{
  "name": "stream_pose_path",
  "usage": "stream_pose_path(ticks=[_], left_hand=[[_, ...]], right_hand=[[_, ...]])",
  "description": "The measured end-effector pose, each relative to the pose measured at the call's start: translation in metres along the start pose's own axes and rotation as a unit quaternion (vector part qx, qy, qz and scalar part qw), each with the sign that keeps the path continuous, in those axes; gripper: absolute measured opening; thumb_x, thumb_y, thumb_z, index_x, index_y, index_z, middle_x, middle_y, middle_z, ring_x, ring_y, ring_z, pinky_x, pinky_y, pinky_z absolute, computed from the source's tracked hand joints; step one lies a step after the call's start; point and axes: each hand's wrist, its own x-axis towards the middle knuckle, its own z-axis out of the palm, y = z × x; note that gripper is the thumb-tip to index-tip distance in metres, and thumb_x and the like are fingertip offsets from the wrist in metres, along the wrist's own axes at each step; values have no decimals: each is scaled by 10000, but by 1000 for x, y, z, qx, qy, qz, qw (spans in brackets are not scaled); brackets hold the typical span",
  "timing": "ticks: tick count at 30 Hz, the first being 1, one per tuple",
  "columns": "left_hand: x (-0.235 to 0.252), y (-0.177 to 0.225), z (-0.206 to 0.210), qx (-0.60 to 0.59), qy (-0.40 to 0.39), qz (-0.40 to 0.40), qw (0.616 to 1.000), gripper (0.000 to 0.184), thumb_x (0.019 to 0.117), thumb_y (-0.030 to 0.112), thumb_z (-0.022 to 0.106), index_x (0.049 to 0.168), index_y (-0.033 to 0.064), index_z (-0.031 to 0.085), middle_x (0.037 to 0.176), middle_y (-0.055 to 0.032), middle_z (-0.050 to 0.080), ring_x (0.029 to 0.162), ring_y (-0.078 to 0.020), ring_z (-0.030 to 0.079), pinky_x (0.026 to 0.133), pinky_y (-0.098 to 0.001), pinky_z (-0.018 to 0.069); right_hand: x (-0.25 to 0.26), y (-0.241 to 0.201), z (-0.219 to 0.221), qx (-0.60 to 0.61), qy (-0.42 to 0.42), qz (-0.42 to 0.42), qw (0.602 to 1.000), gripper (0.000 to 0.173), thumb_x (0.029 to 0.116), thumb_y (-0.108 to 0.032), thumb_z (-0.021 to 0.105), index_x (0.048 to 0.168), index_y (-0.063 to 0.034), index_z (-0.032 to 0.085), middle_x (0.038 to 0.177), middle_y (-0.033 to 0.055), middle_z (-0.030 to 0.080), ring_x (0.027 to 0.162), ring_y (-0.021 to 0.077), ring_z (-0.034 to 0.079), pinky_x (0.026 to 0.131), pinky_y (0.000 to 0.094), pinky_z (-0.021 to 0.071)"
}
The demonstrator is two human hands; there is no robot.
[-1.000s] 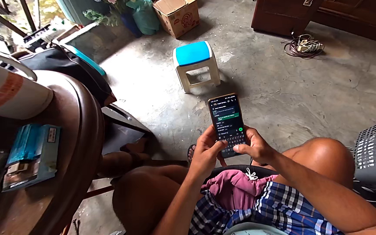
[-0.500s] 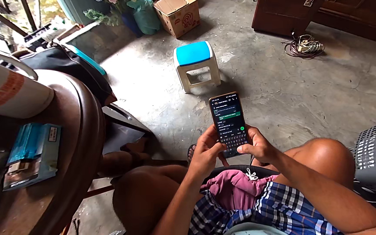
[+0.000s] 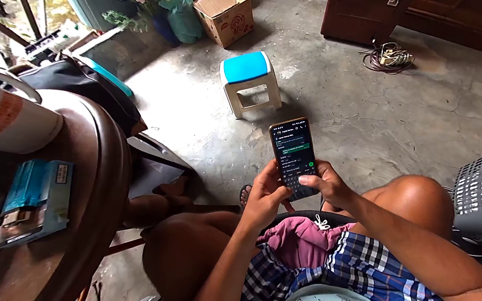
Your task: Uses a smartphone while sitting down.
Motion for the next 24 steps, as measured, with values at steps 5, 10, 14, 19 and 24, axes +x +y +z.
stream_pose_path(ticks=[5,10,14,19,24], left_hand=[[0,2,-2,-13,17,-7,1000,471,905,-76,469,1364,24,491,1175,-164,685,864,-221,745,505,-321,612],[0,3,-1,-17,16,-9,1000,455,936,-52,462,1384,25,486,1172,-169,683,851,-219,743,500,-321,609],[0,4,-1,-23,26,-17,999,448,933,-61,454,1371,22,495,1170,-167,688,837,-215,745,486,-310,602],[0,3,-2,-30,16,-8,999,449,908,-73,480,1346,20,494,1153,-169,688,837,-211,744,487,-307,603],[0,3,-1,-23,19,-10,1000,490,896,-87,484,1374,18,478,1167,-175,684,851,-221,744,486,-309,601]], right_hand=[[-1,-1,-7,22,-56,21,998,416,883,6,499,1289,-55,571,1110,9,734,1003,79,710,920,308,594],[-1,-3,-4,9,-37,25,999,334,957,-11,480,1274,-39,580,1086,21,739,989,88,716,920,309,597],[-1,0,-10,35,-71,22,997,443,893,9,442,1312,-71,561,1137,2,724,1035,73,697,948,307,577],[-2,-4,-8,7,-74,26,997,451,874,2,527,1323,-41,545,1152,23,723,1037,92,705,936,315,591],[-2,-4,-7,-2,-67,25,997,448,865,-3,529,1312,-35,545,1137,19,726,1021,85,708,919,305,597]])
